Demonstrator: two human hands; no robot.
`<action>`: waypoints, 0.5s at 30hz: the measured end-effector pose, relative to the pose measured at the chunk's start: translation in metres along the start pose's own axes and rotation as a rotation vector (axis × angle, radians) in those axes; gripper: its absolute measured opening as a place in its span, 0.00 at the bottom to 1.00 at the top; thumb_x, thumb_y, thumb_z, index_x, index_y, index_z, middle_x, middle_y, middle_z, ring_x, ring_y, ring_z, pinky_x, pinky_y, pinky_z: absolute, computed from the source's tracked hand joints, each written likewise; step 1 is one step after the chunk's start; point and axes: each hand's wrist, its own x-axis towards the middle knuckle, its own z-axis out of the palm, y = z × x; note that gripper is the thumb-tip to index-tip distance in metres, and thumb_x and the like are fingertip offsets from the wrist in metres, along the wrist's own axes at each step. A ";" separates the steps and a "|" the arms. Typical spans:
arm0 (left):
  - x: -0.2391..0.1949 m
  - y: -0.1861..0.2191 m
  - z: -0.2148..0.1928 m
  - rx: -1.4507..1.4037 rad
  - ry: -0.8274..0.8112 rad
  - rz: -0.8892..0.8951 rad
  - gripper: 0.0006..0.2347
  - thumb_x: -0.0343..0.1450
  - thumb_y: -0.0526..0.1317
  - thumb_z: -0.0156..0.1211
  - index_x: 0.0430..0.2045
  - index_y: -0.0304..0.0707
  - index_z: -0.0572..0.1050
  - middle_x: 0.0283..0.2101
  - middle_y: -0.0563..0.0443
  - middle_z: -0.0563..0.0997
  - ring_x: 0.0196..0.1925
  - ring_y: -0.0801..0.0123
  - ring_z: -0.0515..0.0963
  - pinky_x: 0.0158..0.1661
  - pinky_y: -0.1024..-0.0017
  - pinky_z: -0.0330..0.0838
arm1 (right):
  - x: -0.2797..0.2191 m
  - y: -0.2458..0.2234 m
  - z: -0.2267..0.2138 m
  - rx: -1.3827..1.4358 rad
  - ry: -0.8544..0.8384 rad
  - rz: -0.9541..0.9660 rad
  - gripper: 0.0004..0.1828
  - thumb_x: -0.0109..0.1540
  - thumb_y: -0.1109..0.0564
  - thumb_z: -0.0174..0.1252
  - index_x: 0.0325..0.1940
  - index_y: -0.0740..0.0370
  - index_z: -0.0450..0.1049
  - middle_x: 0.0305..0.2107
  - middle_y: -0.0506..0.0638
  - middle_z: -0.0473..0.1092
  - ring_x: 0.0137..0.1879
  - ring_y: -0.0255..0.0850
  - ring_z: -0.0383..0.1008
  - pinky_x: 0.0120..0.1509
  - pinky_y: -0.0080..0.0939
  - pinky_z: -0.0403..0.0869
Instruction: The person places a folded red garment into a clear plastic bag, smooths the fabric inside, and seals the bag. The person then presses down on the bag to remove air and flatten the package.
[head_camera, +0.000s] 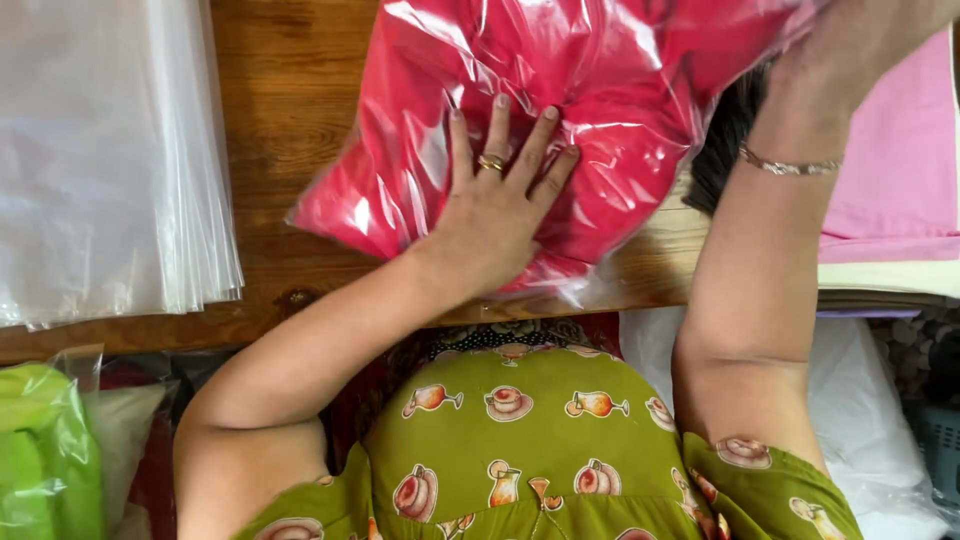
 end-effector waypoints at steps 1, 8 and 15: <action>-0.005 -0.012 -0.007 -0.093 0.013 0.046 0.37 0.56 0.25 0.54 0.62 0.47 0.52 0.68 0.41 0.40 0.66 0.34 0.32 0.56 0.26 0.28 | -0.013 -0.008 -0.007 -0.013 0.015 0.002 0.14 0.66 0.70 0.55 0.28 0.62 0.64 0.23 0.48 0.61 0.30 0.35 0.61 0.38 0.36 0.70; -0.033 -0.064 -0.009 0.370 0.171 -0.405 0.08 0.70 0.44 0.51 0.28 0.47 0.79 0.72 0.33 0.60 0.69 0.24 0.40 0.56 0.29 0.21 | -0.091 -0.076 -0.052 -0.299 -0.398 0.095 0.13 0.60 0.81 0.53 0.43 0.73 0.63 0.30 0.59 0.68 0.33 0.38 0.69 0.32 0.29 0.63; -0.021 -0.024 0.020 0.096 0.173 -0.409 0.34 0.69 0.66 0.30 0.64 0.43 0.51 0.66 0.34 0.49 0.64 0.28 0.44 0.53 0.25 0.41 | -0.119 -0.083 -0.038 -0.761 -0.731 0.062 0.19 0.63 0.52 0.61 0.51 0.69 0.74 0.38 0.57 0.66 0.39 0.46 0.69 0.45 0.43 0.70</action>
